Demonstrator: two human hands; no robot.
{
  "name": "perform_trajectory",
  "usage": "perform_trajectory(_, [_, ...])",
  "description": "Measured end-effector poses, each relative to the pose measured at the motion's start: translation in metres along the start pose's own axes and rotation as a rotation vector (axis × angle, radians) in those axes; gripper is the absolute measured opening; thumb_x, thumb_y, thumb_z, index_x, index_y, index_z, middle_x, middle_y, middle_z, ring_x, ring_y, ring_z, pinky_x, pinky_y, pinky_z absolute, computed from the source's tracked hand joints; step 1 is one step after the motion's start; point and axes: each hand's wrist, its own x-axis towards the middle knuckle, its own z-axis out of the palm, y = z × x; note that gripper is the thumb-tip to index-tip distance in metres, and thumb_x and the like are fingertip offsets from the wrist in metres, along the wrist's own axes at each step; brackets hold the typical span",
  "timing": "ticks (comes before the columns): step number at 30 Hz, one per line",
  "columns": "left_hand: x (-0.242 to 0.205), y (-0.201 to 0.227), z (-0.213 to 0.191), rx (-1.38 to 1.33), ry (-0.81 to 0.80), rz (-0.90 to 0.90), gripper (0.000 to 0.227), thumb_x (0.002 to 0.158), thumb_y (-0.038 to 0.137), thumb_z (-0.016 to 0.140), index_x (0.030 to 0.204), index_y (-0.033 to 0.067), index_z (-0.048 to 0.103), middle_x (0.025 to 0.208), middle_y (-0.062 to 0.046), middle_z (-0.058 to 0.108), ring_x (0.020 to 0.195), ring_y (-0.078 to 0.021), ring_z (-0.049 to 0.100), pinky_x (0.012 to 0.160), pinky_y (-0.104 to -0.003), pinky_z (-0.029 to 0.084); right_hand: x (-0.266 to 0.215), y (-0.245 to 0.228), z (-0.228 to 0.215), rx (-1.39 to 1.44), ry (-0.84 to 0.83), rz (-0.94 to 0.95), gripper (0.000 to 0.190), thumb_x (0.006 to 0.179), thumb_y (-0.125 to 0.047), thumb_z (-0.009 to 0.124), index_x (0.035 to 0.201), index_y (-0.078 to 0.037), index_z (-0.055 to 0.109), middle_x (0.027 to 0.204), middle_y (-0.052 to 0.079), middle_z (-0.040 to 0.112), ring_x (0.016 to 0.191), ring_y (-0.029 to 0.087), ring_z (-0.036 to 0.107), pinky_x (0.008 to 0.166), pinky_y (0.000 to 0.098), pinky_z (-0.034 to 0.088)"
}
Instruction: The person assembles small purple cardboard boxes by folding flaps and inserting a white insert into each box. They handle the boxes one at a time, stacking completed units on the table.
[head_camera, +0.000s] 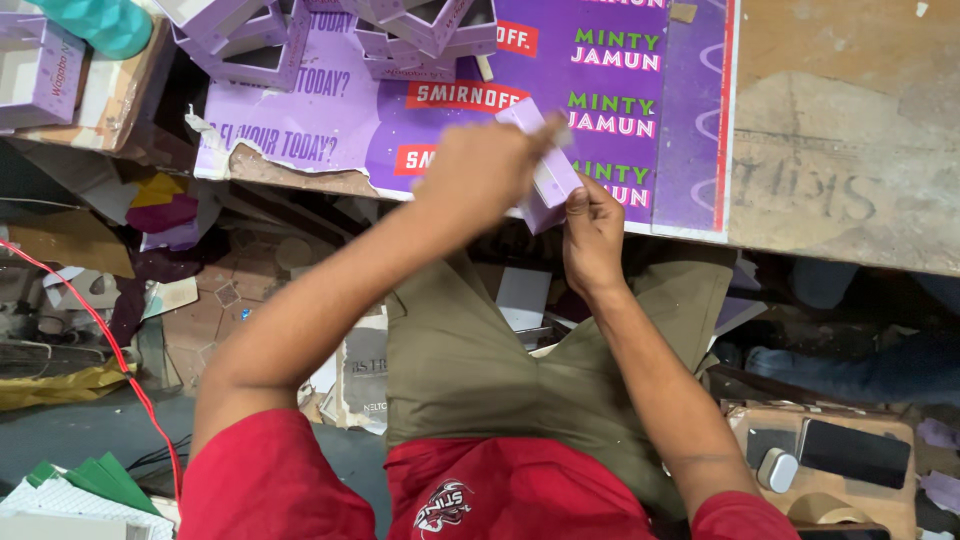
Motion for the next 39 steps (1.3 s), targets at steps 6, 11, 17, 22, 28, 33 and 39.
perform_trajectory(6, [-0.019, 0.014, 0.006, -0.093, -0.062, 0.047, 0.036, 0.096, 0.023, 0.058, 0.13, 0.019, 0.069, 0.074, -0.015, 0.071, 0.064, -0.0356, 0.07, 0.052, -0.049, 0.052, -0.003, 0.007, -0.008, 0.051, -0.026, -0.026, 0.047, 0.114, -0.038, 0.063, 0.12, 0.009, 0.062, 0.106, 0.008, 0.069, 0.094, 0.011, 0.057, 0.088, 0.0288, 0.046])
perform_trajectory(11, [0.005, -0.042, -0.022, 0.257, -0.063, -0.164, 0.027, 0.102, 0.017, 0.054, 0.123, 0.0158, 0.07, 0.079, -0.014, 0.072, 0.072, -0.0348, 0.073, 0.058, -0.05, 0.054, -0.005, -0.018, 0.014, 0.032, -0.028, -0.014, 0.053, 0.107, -0.039, 0.06, 0.136, 0.005, 0.062, 0.119, 0.009, 0.071, 0.111, 0.015, 0.064, 0.103, 0.0324, 0.05])
perform_trajectory(17, [-0.007, -0.052, -0.023, -0.054, 0.185, -0.228, 0.035, 0.099, 0.019, 0.062, 0.132, 0.0173, 0.07, 0.083, -0.017, 0.074, 0.073, -0.0387, 0.071, 0.066, -0.051, 0.055, 0.005, -0.04, 0.023, 0.137, -0.043, -0.022, 0.046, 0.109, -0.032, 0.061, 0.133, 0.006, 0.059, 0.125, 0.009, 0.069, 0.119, 0.016, 0.063, 0.11, 0.0325, 0.048])
perform_trajectory(22, [-0.013, -0.037, -0.017, -0.188, 0.158, -0.292, 0.04, 0.099, 0.028, 0.067, 0.138, 0.0178, 0.067, 0.084, -0.017, 0.075, 0.073, -0.0372, 0.072, 0.064, -0.05, 0.053, 0.01, -0.044, 0.017, -0.154, 0.037, -0.005, 0.041, 0.108, -0.03, 0.06, 0.133, 0.002, 0.063, 0.113, 0.008, 0.071, 0.101, 0.015, 0.063, 0.093, 0.0366, 0.048])
perform_trajectory(28, [-0.024, -0.041, -0.01, -0.504, 0.211, -0.108, 0.06, 0.093, 0.035, 0.078, 0.142, 0.0098, 0.056, 0.092, -0.018, 0.076, 0.078, -0.0309, 0.078, 0.069, -0.041, 0.06, 0.009, -0.05, 0.021, -0.994, -0.085, -0.475, 0.019, 0.106, -0.014, 0.063, 0.113, 0.003, 0.069, 0.096, 0.013, 0.064, 0.098, 0.031, 0.062, 0.12, 0.051, 0.04])
perform_trajectory(33, [-0.03, -0.055, 0.011, -0.322, -0.049, 0.003, 0.058, 0.087, 0.026, 0.078, 0.141, 0.0112, 0.063, 0.079, -0.023, 0.071, 0.071, -0.0417, 0.069, 0.064, -0.052, 0.053, 0.008, -0.049, 0.029, -1.164, -0.182, -0.559, 0.01, 0.094, -0.007, 0.072, 0.1, 0.001, 0.07, 0.084, 0.012, 0.058, 0.094, 0.031, 0.06, 0.121, 0.054, 0.034])
perform_trajectory(39, [-0.045, -0.056, 0.044, -0.162, -0.153, 0.051, 0.041, 0.077, 0.016, 0.075, 0.116, 0.0077, 0.069, 0.074, -0.02, 0.069, 0.073, -0.0434, 0.068, 0.065, -0.055, 0.051, 0.002, -0.043, 0.026, -1.231, -0.204, -0.551, 0.009, 0.088, -0.007, 0.078, 0.087, -0.003, 0.071, 0.08, 0.009, 0.06, 0.091, 0.029, 0.061, 0.122, 0.055, 0.034])
